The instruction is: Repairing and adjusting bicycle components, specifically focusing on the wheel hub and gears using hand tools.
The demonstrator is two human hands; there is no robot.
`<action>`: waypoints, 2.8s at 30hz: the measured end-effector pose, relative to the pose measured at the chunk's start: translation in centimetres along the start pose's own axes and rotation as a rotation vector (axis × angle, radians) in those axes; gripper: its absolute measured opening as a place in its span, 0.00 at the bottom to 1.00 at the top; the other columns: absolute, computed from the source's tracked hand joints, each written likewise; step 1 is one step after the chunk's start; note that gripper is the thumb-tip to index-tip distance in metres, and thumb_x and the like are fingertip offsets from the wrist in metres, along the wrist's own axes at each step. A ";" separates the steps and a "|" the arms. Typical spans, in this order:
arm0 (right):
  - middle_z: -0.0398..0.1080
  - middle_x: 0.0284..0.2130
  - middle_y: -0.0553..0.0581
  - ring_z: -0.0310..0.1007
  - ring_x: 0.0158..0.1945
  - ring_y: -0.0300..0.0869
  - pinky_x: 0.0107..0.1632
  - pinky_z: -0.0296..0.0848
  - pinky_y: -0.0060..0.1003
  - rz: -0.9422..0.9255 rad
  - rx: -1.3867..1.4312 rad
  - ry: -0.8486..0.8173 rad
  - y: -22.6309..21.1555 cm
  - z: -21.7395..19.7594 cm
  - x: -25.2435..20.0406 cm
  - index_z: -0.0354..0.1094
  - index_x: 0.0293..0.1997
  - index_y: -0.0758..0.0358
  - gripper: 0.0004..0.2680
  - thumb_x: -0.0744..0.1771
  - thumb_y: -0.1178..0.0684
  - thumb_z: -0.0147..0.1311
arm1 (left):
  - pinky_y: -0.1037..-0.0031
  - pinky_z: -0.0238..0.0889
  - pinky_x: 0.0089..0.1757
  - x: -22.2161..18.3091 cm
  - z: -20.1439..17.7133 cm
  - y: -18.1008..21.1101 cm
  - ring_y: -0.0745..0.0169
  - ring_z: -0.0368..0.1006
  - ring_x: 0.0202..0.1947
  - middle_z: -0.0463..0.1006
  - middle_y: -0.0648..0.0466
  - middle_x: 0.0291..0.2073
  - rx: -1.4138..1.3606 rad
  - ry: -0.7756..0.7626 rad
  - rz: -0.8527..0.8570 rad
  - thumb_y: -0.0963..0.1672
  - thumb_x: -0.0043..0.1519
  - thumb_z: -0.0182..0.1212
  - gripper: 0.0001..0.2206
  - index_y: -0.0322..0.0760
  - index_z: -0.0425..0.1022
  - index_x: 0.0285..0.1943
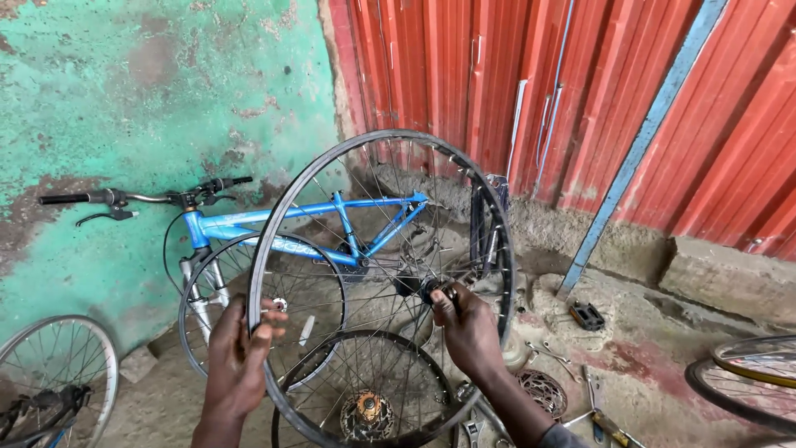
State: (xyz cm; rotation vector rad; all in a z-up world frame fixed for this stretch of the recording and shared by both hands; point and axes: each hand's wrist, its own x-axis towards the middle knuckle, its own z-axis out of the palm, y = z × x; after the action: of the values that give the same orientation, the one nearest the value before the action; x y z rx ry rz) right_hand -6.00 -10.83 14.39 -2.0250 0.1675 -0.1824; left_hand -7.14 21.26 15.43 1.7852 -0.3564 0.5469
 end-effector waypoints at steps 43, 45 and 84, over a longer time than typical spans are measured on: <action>0.73 0.54 0.59 0.80 0.49 0.49 0.52 0.83 0.45 -0.336 -0.546 -0.057 -1.7 0.4 0.7 0.62 0.63 0.60 0.26 0.63 0.34 0.56 | 0.73 0.43 0.21 0.9 3.2 4.5 0.71 0.51 0.13 0.65 0.62 0.13 0.239 0.264 -0.087 0.44 0.57 0.73 0.10 0.36 0.82 0.26; 0.72 0.53 0.61 0.76 0.53 0.51 0.55 0.79 0.51 -0.339 -0.408 0.065 -2.2 1.1 1.1 0.61 0.62 0.65 0.27 0.63 0.35 0.58 | 0.74 0.44 0.21 0.8 3.2 4.2 0.71 0.51 0.14 0.63 0.62 0.13 0.247 0.274 -0.120 0.47 0.58 0.73 0.14 0.36 0.78 0.23; 0.58 0.54 0.65 0.68 0.53 0.55 0.45 0.86 0.50 -0.415 -0.303 0.017 -4.0 2.4 0.5 0.66 0.62 0.60 0.29 0.56 0.48 0.73 | 0.59 0.60 0.35 1.7 3.1 4.8 0.56 0.70 0.31 0.73 0.49 0.28 0.040 0.039 -0.414 0.69 0.48 0.27 0.48 0.30 0.79 0.47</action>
State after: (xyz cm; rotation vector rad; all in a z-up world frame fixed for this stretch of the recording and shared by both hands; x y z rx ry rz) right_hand -4.91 -7.07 16.98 -2.3426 -0.2320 -0.4581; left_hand -7.56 17.04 19.62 1.8183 0.0544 0.2946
